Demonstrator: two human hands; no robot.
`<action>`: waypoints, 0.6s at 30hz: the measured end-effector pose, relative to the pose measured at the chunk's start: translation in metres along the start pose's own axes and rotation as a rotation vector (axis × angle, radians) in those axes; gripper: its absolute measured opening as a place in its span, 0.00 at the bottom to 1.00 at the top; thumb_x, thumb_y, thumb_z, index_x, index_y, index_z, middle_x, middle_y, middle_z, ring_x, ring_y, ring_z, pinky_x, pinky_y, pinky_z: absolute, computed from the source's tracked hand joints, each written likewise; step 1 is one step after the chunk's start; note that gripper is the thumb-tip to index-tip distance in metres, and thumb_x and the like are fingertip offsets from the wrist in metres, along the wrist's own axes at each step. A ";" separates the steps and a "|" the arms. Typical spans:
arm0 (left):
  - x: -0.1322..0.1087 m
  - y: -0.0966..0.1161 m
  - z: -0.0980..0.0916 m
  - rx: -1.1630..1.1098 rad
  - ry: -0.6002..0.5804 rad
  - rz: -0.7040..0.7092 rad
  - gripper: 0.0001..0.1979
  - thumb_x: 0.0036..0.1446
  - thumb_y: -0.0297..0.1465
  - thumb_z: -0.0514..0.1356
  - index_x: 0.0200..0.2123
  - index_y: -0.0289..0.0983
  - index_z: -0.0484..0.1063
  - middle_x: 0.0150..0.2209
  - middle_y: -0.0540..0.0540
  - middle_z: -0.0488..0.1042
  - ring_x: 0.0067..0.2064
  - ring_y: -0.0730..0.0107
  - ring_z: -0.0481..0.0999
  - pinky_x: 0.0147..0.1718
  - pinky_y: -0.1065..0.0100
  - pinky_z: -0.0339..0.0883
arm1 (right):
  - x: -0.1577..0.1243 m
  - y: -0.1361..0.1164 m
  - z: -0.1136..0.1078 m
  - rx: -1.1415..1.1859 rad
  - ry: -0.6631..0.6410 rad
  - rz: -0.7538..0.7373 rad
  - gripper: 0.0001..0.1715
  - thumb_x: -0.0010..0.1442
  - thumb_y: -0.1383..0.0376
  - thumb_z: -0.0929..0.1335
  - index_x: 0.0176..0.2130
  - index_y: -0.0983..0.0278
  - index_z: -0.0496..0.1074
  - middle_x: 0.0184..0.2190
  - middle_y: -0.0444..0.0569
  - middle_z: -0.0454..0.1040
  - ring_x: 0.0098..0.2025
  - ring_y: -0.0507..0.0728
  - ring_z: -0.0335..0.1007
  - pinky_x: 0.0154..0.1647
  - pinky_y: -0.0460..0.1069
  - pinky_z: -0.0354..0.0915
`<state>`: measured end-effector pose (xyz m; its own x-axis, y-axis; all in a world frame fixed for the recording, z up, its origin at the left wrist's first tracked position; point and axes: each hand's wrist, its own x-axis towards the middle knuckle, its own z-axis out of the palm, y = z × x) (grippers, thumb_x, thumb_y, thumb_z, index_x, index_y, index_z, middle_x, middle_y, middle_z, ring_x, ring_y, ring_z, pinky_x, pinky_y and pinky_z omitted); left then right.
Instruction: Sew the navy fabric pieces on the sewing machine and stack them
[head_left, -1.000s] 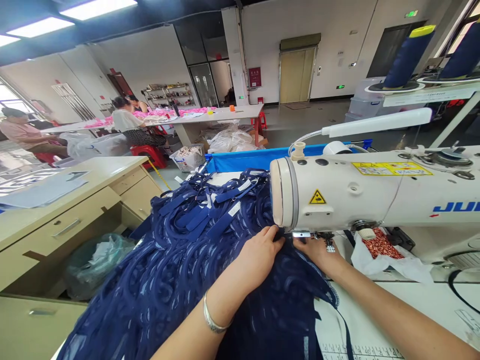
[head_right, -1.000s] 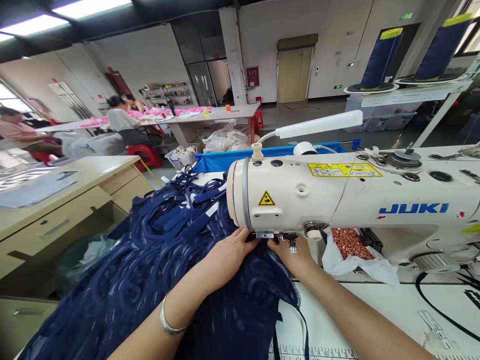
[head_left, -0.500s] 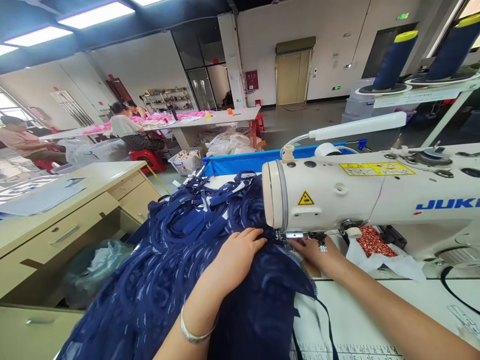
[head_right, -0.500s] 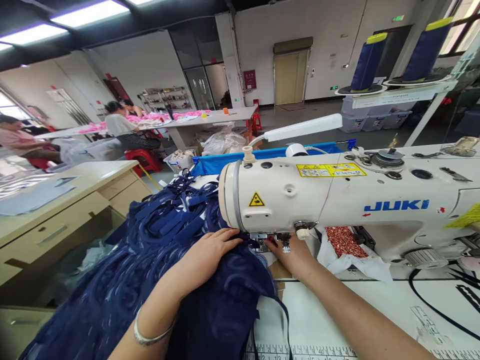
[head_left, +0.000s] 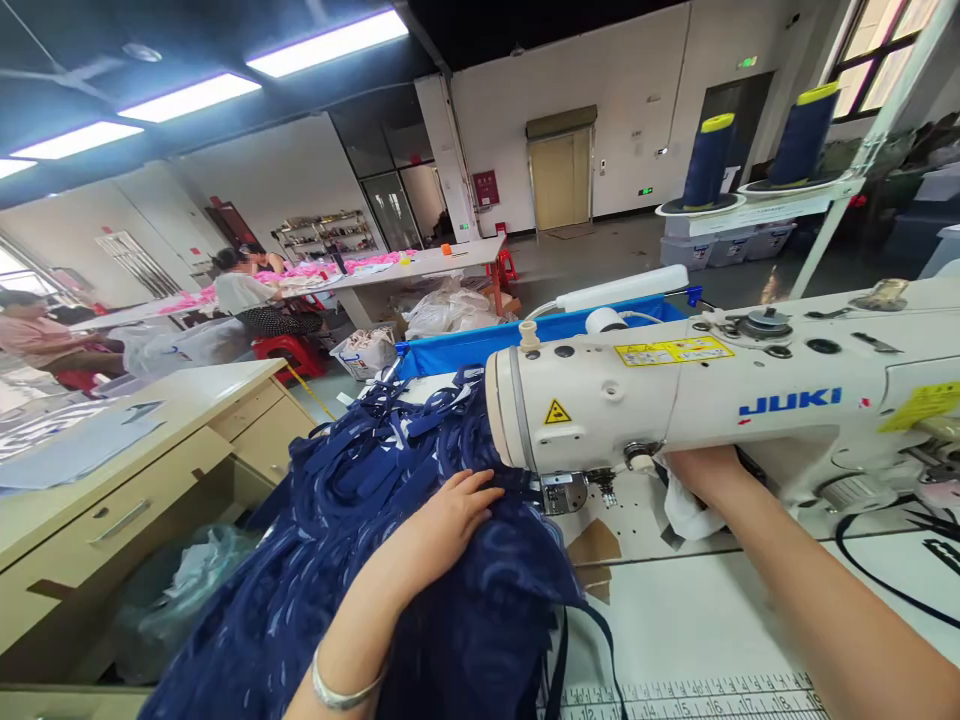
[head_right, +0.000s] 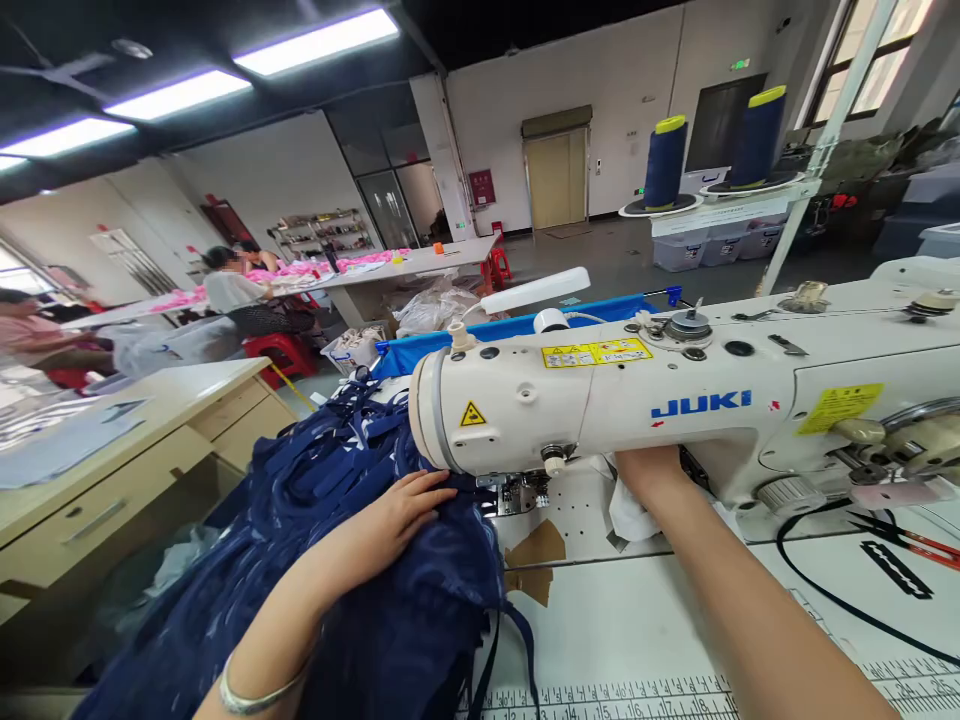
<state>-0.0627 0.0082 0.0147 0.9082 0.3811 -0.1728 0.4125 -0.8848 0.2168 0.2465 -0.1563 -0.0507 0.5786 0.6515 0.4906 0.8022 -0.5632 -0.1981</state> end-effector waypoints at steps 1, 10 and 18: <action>-0.001 0.003 -0.005 -0.020 0.001 -0.009 0.20 0.67 0.29 0.47 0.60 0.37 0.65 0.65 0.42 0.58 0.66 0.62 0.58 0.66 0.59 0.52 | 0.001 0.002 0.000 0.018 -0.006 -0.003 0.33 0.65 0.64 0.54 0.67 0.67 0.52 0.63 0.58 0.60 0.64 0.65 0.55 0.65 0.63 0.54; 0.015 0.062 -0.004 -0.039 0.024 0.209 0.17 0.68 0.36 0.48 0.50 0.37 0.73 0.50 0.43 0.75 0.52 0.61 0.74 0.54 0.61 0.67 | 0.003 -0.007 -0.007 0.079 0.007 0.047 0.37 0.61 0.69 0.57 0.68 0.61 0.50 0.65 0.54 0.57 0.65 0.64 0.53 0.65 0.62 0.54; 0.050 0.033 0.032 0.135 0.087 0.245 0.16 0.64 0.38 0.55 0.29 0.37 0.76 0.33 0.46 0.76 0.39 0.63 0.75 0.40 0.64 0.65 | 0.002 -0.001 -0.007 -0.015 -0.032 0.040 0.33 0.62 0.69 0.56 0.65 0.63 0.57 0.63 0.55 0.60 0.64 0.64 0.55 0.66 0.62 0.52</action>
<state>-0.0063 -0.0101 -0.0173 0.9846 0.1683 -0.0465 0.1725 -0.9788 0.1106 0.2453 -0.1582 -0.0434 0.6151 0.6438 0.4551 0.7759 -0.5968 -0.2044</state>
